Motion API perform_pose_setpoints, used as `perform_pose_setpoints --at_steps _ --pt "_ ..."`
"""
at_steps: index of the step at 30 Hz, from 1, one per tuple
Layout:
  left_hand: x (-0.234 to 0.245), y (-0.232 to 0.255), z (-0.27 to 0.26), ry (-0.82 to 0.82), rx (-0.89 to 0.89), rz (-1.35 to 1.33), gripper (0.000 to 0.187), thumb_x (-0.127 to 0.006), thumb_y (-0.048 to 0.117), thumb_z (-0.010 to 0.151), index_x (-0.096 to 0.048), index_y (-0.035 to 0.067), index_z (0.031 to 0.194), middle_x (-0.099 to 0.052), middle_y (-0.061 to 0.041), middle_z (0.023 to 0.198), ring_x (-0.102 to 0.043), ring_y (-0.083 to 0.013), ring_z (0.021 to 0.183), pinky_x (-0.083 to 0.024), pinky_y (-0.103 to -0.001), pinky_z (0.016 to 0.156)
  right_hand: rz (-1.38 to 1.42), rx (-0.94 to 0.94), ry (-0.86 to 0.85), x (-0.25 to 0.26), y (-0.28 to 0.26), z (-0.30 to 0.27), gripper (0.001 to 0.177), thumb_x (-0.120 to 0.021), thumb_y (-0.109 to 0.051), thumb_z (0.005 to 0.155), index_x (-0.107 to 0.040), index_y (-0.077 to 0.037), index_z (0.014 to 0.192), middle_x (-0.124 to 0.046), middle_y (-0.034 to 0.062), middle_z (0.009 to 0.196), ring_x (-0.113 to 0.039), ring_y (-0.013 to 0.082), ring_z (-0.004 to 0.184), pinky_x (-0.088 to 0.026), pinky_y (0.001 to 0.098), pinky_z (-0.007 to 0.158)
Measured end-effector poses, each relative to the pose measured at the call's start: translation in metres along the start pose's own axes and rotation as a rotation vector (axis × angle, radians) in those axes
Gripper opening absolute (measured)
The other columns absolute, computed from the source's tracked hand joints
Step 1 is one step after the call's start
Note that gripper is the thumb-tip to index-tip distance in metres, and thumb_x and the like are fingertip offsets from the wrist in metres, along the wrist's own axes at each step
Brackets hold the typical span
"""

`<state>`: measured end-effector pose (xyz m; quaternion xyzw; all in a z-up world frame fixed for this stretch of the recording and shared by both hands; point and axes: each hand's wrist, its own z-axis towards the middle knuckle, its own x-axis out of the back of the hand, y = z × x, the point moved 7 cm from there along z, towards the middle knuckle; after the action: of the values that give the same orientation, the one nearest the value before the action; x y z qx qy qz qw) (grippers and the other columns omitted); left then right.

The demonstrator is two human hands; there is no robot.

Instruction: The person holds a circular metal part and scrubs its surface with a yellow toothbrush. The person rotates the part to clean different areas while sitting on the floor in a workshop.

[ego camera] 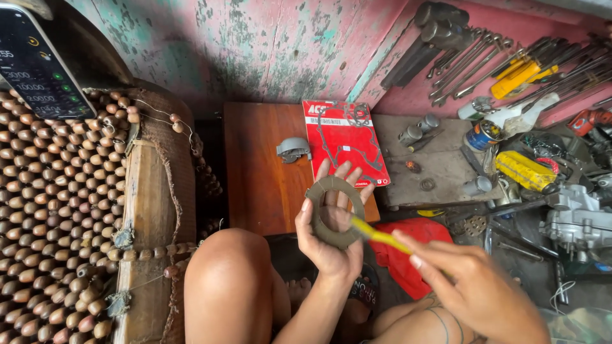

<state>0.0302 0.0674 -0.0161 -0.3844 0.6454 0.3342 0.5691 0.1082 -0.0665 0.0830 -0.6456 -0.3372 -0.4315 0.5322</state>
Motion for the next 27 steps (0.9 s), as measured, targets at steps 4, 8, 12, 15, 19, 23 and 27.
perform_pose_setpoints --at_steps 4,8,12,15,19,23,27 --pt "0.006 -0.001 0.004 0.012 -0.016 -0.007 0.073 -0.05 0.041 0.091 -0.047 -0.002 0.151 -0.057 -0.033 0.139 -0.055 -0.0465 0.13 -0.049 -0.061 0.103 -0.055 -0.005 0.046 -0.002 0.01 -0.002 0.042 -0.062 -0.021 0.092 -0.069 -0.012 0.133 -0.083 0.0006 0.112 -0.082 0.0139 0.089 -0.057 0.0336 0.079" --pt "0.009 -0.004 0.007 0.047 0.0 -0.041 0.074 -0.05 0.041 0.09 -0.048 -0.002 0.149 -0.056 -0.034 0.139 -0.052 -0.0484 0.132 -0.048 -0.062 0.104 0.018 -0.066 -0.036 -0.005 0.015 0.001 0.05 -0.06 -0.021 0.092 -0.064 -0.024 0.141 -0.084 -0.0016 0.12 -0.084 0.0106 0.088 -0.058 0.0274 0.078" --pt "0.008 -0.007 0.009 0.056 0.026 -0.046 0.076 -0.051 0.042 0.088 -0.047 -0.001 0.15 -0.055 -0.034 0.14 -0.052 -0.0464 0.133 -0.047 -0.061 0.105 -0.07 -0.082 -0.053 -0.007 0.023 -0.003 0.048 -0.057 -0.026 0.094 -0.063 -0.024 0.142 -0.072 -0.0026 0.104 -0.074 0.0129 0.087 -0.054 0.0279 0.081" --pt "0.011 -0.01 0.011 0.077 0.039 -0.055 0.076 -0.052 0.042 0.087 -0.048 -0.001 0.15 -0.055 -0.035 0.14 -0.052 -0.0464 0.133 -0.047 -0.061 0.105 -0.062 -0.122 -0.076 -0.007 0.032 0.002 0.048 -0.057 -0.029 0.094 -0.064 -0.028 0.142 -0.076 -0.0036 0.099 -0.076 0.0118 0.082 -0.055 0.0275 0.077" --pt "0.012 -0.014 0.012 0.029 0.06 -0.076 0.075 -0.051 0.042 0.089 -0.046 0.0 0.152 -0.053 -0.034 0.143 -0.051 -0.0459 0.134 -0.044 -0.062 0.108 -0.088 -0.103 -0.086 -0.007 0.031 -0.002 0.052 -0.056 -0.026 0.095 -0.06 -0.025 0.147 -0.072 -0.0032 0.073 -0.073 0.0126 0.062 -0.053 0.033 0.062" --pt "0.011 -0.015 0.011 0.013 0.06 -0.078 0.074 -0.052 0.042 0.09 -0.046 0.001 0.151 -0.054 -0.033 0.142 -0.053 -0.0437 0.132 -0.044 -0.061 0.108 -0.083 -0.262 -0.179 -0.012 0.041 -0.002 0.054 -0.058 -0.037 0.094 -0.061 -0.043 0.147 -0.071 -0.006 0.069 -0.069 0.0132 0.06 -0.053 0.0263 0.069" --pt "0.013 -0.019 0.013 0.022 0.065 -0.068 0.075 -0.052 0.043 0.089 -0.046 0.001 0.151 -0.054 -0.033 0.142 -0.053 -0.0435 0.133 -0.046 -0.06 0.106 -0.084 -0.133 -0.077 -0.004 0.034 0.0 0.048 -0.057 -0.027 0.093 -0.064 -0.028 0.141 -0.079 -0.004 0.108 -0.078 0.0153 0.092 -0.055 0.0295 0.086"
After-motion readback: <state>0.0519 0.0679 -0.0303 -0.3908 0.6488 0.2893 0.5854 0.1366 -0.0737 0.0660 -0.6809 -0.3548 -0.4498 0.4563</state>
